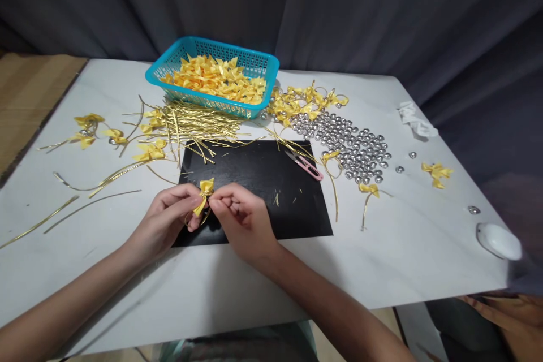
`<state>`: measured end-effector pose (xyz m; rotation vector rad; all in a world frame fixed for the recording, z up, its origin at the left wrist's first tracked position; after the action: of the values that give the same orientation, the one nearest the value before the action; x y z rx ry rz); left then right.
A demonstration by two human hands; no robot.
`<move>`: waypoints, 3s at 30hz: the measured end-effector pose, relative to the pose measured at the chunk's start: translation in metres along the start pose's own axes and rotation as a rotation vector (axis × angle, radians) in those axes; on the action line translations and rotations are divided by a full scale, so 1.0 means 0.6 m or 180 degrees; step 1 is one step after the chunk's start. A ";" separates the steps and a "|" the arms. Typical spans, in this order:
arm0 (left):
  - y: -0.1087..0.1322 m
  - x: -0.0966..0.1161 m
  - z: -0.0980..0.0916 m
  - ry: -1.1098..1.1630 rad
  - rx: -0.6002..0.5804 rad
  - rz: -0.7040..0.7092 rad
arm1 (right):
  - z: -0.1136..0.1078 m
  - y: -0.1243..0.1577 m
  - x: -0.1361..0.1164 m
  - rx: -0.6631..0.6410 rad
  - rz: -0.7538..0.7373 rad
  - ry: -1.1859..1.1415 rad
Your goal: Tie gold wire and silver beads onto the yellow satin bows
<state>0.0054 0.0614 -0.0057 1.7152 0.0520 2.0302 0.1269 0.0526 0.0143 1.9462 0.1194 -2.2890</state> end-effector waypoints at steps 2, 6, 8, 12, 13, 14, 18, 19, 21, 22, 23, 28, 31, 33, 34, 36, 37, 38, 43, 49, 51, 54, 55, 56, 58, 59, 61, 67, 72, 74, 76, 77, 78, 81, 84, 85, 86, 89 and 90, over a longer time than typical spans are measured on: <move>0.000 -0.001 -0.001 -0.0048 0.0014 -0.0022 | 0.001 0.000 -0.001 0.0003 0.0004 -0.0037; 0.000 -0.003 -0.001 -0.0076 -0.0035 -0.0057 | 0.002 0.000 0.001 -0.0006 0.0065 -0.0147; 0.000 -0.004 -0.001 -0.0038 -0.0057 -0.0066 | 0.001 0.000 0.004 0.0013 0.0127 -0.0221; 0.000 -0.003 0.000 0.0028 -0.0061 -0.0062 | 0.000 0.000 0.007 0.0035 0.0152 -0.0263; 0.000 -0.002 0.000 0.0032 -0.0057 -0.0058 | 0.000 0.000 0.006 0.0024 0.0119 -0.0249; 0.000 -0.002 0.000 0.0031 -0.0055 -0.0053 | 0.001 0.000 0.004 0.0020 0.0081 -0.0229; 0.000 0.000 0.000 0.0057 -0.0046 -0.0037 | 0.002 0.000 -0.002 0.0022 -0.0027 -0.0065; 0.000 0.000 0.000 0.0071 -0.0041 -0.0037 | 0.002 0.000 -0.002 0.0022 -0.0035 -0.0021; 0.000 0.000 0.000 0.0094 -0.0043 -0.0039 | 0.002 0.001 -0.003 0.0008 -0.0047 0.0064; 0.000 0.000 -0.001 0.0098 -0.0048 -0.0041 | 0.002 0.001 -0.002 0.0000 -0.0051 0.0105; 0.000 0.000 -0.001 0.0099 -0.0060 -0.0043 | 0.002 0.001 -0.002 -0.0008 -0.0055 0.0148; -0.001 -0.002 -0.003 0.0083 -0.0052 -0.0033 | -0.001 0.002 0.001 0.0023 -0.0049 0.0345; 0.000 -0.002 -0.003 0.0074 -0.0039 -0.0052 | -0.002 0.004 0.002 0.0009 -0.0070 0.0426; 0.001 -0.002 -0.003 0.0074 -0.0019 -0.0061 | -0.002 0.005 0.002 -0.0023 -0.0107 0.0469; 0.001 -0.001 -0.003 0.0072 -0.0007 -0.0060 | -0.002 0.005 0.002 -0.0035 -0.0126 0.0495; 0.001 0.000 -0.003 0.0062 0.0016 -0.0058 | -0.002 0.006 0.001 -0.0038 -0.0173 0.0550; 0.001 0.001 -0.003 0.0056 0.0023 -0.0061 | -0.002 0.006 0.000 -0.0035 -0.0205 0.0584; 0.001 0.001 -0.002 0.0051 0.0025 -0.0066 | -0.002 0.006 -0.001 -0.0032 -0.0241 0.0621; 0.000 0.001 -0.001 -0.0004 0.0022 -0.0079 | -0.004 0.005 -0.002 -0.0024 -0.0278 0.0743; 0.000 0.000 -0.002 0.0041 0.0010 -0.0056 | -0.006 0.005 -0.001 -0.0006 -0.0231 0.0740; 0.000 0.000 -0.002 0.0054 0.0013 -0.0050 | -0.006 0.005 -0.002 -0.0015 -0.0234 0.0740; 0.000 -0.001 -0.001 0.0060 -0.0013 -0.0035 | -0.004 0.005 -0.003 -0.0044 -0.0289 0.0729; 0.000 -0.001 -0.001 0.0050 -0.0019 -0.0027 | -0.004 0.006 -0.003 -0.0049 -0.0298 0.0707; 0.000 -0.002 -0.001 0.0035 -0.0021 -0.0017 | -0.003 0.006 -0.003 -0.0046 -0.0294 0.0675; 0.001 -0.002 0.000 -0.0007 -0.0023 0.0009 | -0.002 0.007 -0.002 -0.0019 -0.0268 0.0597; 0.001 -0.002 0.000 -0.0025 -0.0022 0.0025 | -0.001 0.008 -0.001 0.0004 -0.0251 0.0559; 0.003 -0.001 0.000 -0.0050 -0.0014 0.0058 | 0.000 0.010 -0.001 0.0053 -0.0244 0.0484; 0.003 -0.002 -0.001 -0.0035 -0.0003 0.0056 | 0.004 0.011 0.000 0.0095 -0.0262 0.0218; 0.003 -0.003 -0.003 -0.0030 -0.0014 0.0113 | 0.004 0.009 0.000 0.0070 -0.0373 0.0118; 0.004 -0.003 -0.002 -0.0019 -0.0050 0.0155 | 0.003 0.008 0.000 0.0101 -0.0409 0.0174; 0.004 -0.003 -0.002 -0.0031 -0.0074 0.0186 | 0.002 0.008 0.000 0.0114 -0.0411 0.0212; 0.004 -0.003 -0.003 -0.0047 -0.0075 0.0194 | 0.002 0.007 -0.001 0.0115 -0.0400 0.0218; 0.003 -0.004 -0.003 -0.0067 -0.0074 0.0195 | 0.003 0.007 -0.001 0.0113 -0.0382 0.0217; 0.000 -0.005 -0.003 -0.0102 -0.0078 0.0174 | 0.002 0.007 -0.001 0.0098 -0.0332 0.0116; -0.002 -0.005 -0.002 -0.0090 -0.0096 0.0153 | 0.003 0.006 0.004 0.0046 -0.0238 -0.0142; -0.002 -0.004 -0.002 -0.0073 -0.0098 0.0142 | 0.004 0.006 0.006 0.0021 -0.0190 -0.0251; -0.001 -0.003 -0.001 -0.0056 -0.0108 0.0124 | 0.004 0.005 0.010 -0.0010 -0.0132 -0.0358; 0.001 -0.002 -0.001 -0.0003 -0.0110 0.0077 | 0.006 0.004 0.018 -0.0077 -0.0020 -0.0633; 0.002 -0.002 -0.001 0.0001 -0.0105 0.0064 | 0.007 0.003 0.020 -0.0100 -0.0002 -0.0691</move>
<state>0.0048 0.0601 -0.0063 1.7018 0.0015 2.0347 0.1214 0.0493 0.0035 1.6697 0.1322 -2.4639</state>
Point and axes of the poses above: each hand's wrist, its own y-axis away from the middle knuckle, its own z-axis out of the palm, x = y × z, the point moved 6 cm from there along -y, towards the middle knuckle, and after that the axes turned 7 degrees about -y, right-handed, at the moved point
